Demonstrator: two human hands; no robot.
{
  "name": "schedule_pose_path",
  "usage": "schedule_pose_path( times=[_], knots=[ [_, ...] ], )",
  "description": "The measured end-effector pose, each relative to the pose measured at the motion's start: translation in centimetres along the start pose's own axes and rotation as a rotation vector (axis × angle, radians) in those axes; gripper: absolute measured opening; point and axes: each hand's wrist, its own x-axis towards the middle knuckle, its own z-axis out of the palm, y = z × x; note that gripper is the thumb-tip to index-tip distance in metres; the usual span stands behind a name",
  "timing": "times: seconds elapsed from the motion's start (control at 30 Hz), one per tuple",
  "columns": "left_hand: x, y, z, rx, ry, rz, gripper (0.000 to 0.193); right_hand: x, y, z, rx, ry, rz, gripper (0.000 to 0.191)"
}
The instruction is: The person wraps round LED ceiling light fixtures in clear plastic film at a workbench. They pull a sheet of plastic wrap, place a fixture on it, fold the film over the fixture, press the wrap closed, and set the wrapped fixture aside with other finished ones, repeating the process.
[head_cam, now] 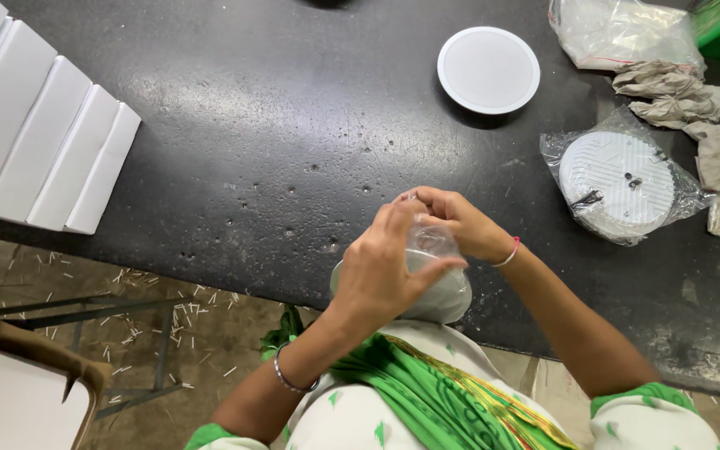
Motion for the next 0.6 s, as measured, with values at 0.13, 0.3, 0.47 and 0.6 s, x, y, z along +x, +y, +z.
schedule_pose_path(
  times=[0.13,0.3,0.47,0.6],
  knots=[
    [1.3,-1.7,-0.2,-0.183,-0.042,-0.175,0.019,0.0,-0.3,0.4,-0.025,0.007,-0.006,0.037],
    [2.1,-3.7,-1.7,-0.223,-0.107,-0.026,0.036,-0.2,-0.7,0.9,-0.003,0.001,-0.007,0.031],
    [1.6,-4.3,-2.3,0.009,-0.115,0.267,0.02,-0.4,-1.3,1.1,-0.063,-0.01,-0.033,0.023],
    [1.4,-4.7,-3.1,0.088,-0.203,0.434,0.024,-0.8,-2.3,1.1,-0.196,0.004,0.011,0.021]
  ],
)
